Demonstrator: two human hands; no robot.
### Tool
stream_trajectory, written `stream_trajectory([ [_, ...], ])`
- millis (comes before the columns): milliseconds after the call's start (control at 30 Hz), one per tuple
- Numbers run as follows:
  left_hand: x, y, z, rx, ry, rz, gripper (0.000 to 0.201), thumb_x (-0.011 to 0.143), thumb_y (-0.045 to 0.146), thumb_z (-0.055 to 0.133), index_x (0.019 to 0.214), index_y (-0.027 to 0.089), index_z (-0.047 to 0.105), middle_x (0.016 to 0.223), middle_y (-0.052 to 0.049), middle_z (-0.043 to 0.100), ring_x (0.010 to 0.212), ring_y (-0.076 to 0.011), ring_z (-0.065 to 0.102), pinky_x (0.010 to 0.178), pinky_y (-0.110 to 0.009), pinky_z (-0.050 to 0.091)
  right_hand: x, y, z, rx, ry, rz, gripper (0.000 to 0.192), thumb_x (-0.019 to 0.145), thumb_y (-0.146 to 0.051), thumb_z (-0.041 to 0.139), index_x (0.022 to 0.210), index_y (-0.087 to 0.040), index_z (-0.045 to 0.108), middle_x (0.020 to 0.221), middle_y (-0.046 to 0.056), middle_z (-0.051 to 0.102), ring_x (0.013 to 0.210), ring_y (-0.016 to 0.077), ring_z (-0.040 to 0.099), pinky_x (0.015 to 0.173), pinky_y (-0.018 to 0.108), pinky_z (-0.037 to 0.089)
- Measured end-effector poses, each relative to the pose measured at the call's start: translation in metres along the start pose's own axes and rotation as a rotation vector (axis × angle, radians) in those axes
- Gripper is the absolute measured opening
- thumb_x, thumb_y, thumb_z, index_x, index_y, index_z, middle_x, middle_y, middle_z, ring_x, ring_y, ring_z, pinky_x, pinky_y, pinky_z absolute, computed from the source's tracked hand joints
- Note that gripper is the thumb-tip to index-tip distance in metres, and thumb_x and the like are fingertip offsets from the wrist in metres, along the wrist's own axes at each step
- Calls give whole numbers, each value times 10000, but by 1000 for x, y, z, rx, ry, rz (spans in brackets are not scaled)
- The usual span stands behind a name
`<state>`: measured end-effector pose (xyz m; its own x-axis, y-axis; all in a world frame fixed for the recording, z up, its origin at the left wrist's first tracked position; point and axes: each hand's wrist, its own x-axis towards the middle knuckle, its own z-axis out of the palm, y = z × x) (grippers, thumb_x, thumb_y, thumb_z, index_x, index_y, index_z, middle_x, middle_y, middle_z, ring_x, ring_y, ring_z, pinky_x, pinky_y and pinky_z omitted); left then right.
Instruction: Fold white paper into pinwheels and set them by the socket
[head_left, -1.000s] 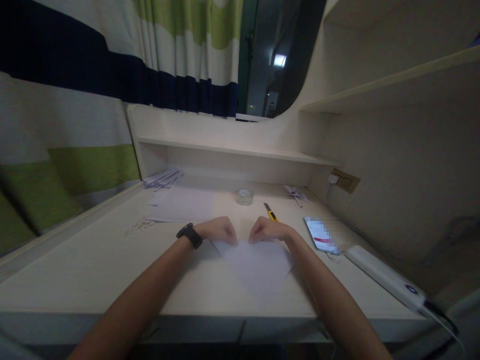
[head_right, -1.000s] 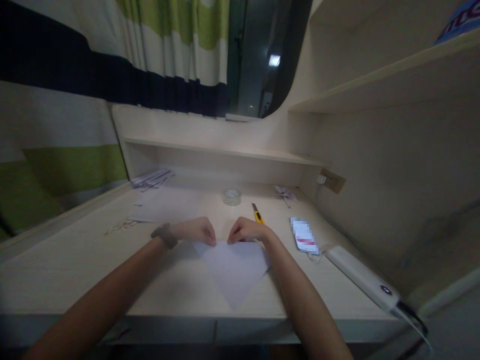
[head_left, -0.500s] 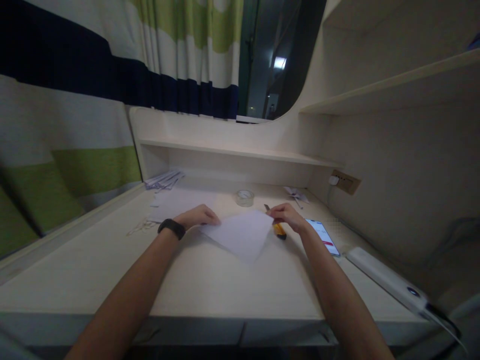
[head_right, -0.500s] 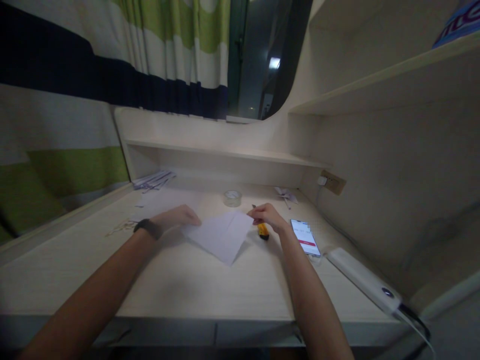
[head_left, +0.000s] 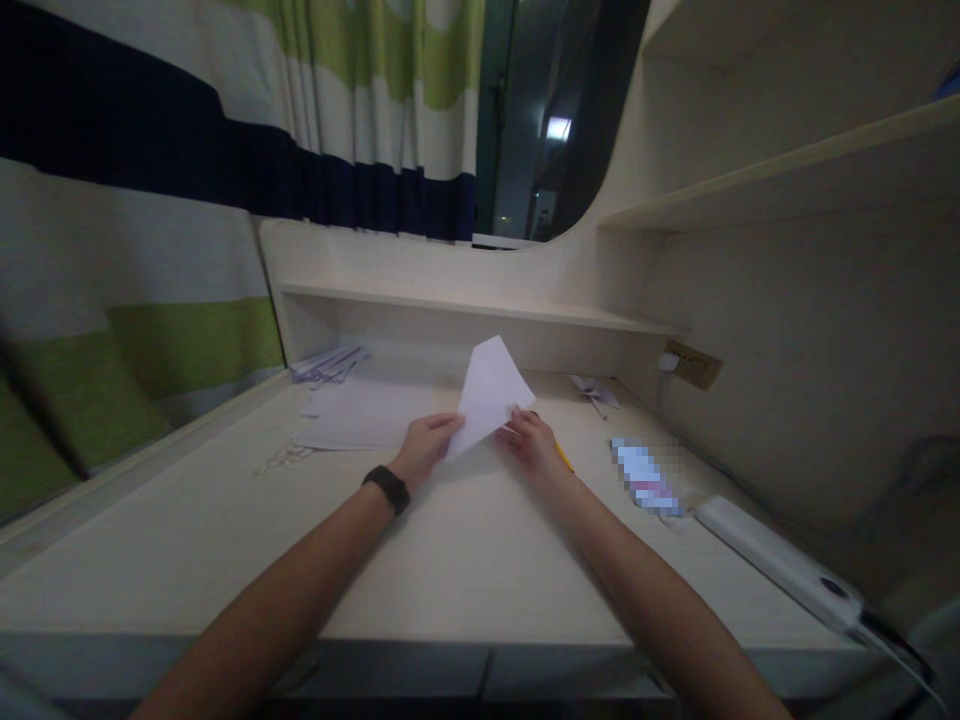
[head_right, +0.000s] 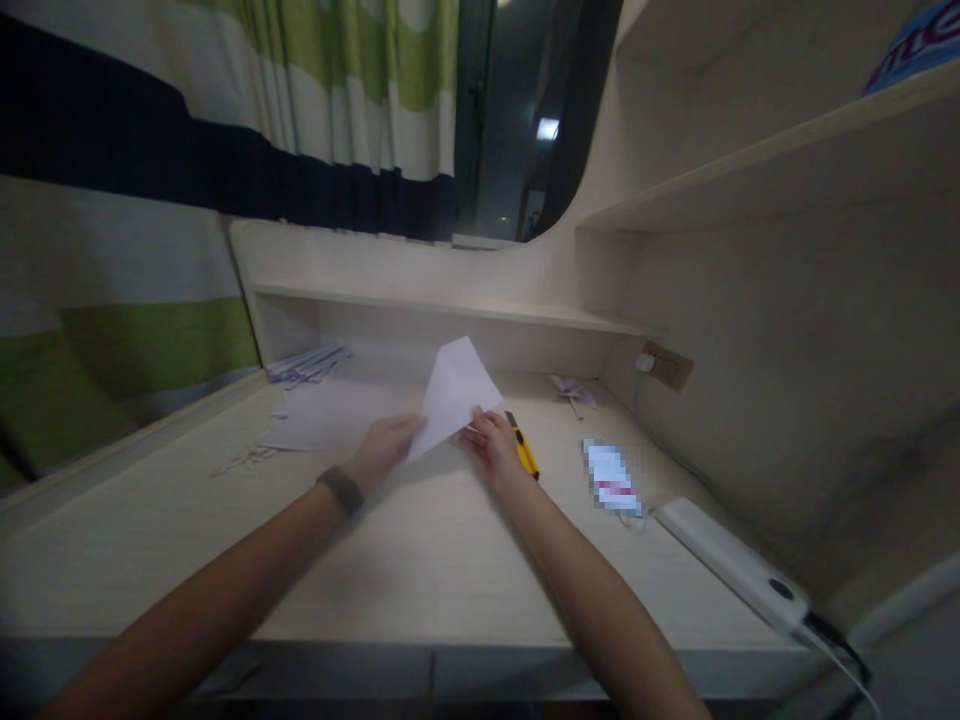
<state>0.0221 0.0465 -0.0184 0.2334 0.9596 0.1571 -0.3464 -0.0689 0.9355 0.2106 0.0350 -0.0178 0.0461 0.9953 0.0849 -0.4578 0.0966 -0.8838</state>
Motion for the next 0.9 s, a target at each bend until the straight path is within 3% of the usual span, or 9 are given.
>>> stream_trajectory([
  [100,-6,6,6,49,-114,-101,424,659,411,750,937,99,680,936,-136,692,751,-180,645,689,-290,485,2,-4,-5,-66,85,-27,186,684,-291,735,732,-192,585,769,18,701,629,139,650,637,261,556],
  [200,-6,15,0,75,-165,-119,454,685,441,725,1001,122,655,973,-135,685,796,-193,656,741,-316,495,3,-12,-12,-170,-7,52,184,654,-266,750,735,-173,613,725,27,703,560,132,636,573,257,548],
  [367,3,21,-21,203,-35,-26,433,665,451,732,928,116,661,920,-120,683,675,-166,642,596,-275,497,3,-18,-22,-351,-198,168,224,618,-279,775,705,-139,623,685,58,700,555,153,647,544,266,541],
  [567,7,21,-36,263,-30,-58,334,643,377,752,821,107,669,802,-83,681,581,-116,589,516,-225,461,5,-17,-28,-451,-284,149,233,600,-298,786,634,-131,627,605,44,666,526,134,613,554,263,530],
  [767,8,21,-38,354,-58,-38,325,655,387,746,762,87,679,770,-93,679,600,-113,590,520,-208,465,3,-8,-25,-443,-258,130,335,621,-355,782,857,-141,677,756,65,709,589,142,633,535,235,495],
  [900,7,22,-36,393,-144,-81,358,673,421,727,808,92,683,789,-106,690,628,-145,623,519,-226,481,4,1,-23,-388,-219,137,324,578,-315,812,807,-125,685,816,90,718,641,162,651,575,250,498],
])
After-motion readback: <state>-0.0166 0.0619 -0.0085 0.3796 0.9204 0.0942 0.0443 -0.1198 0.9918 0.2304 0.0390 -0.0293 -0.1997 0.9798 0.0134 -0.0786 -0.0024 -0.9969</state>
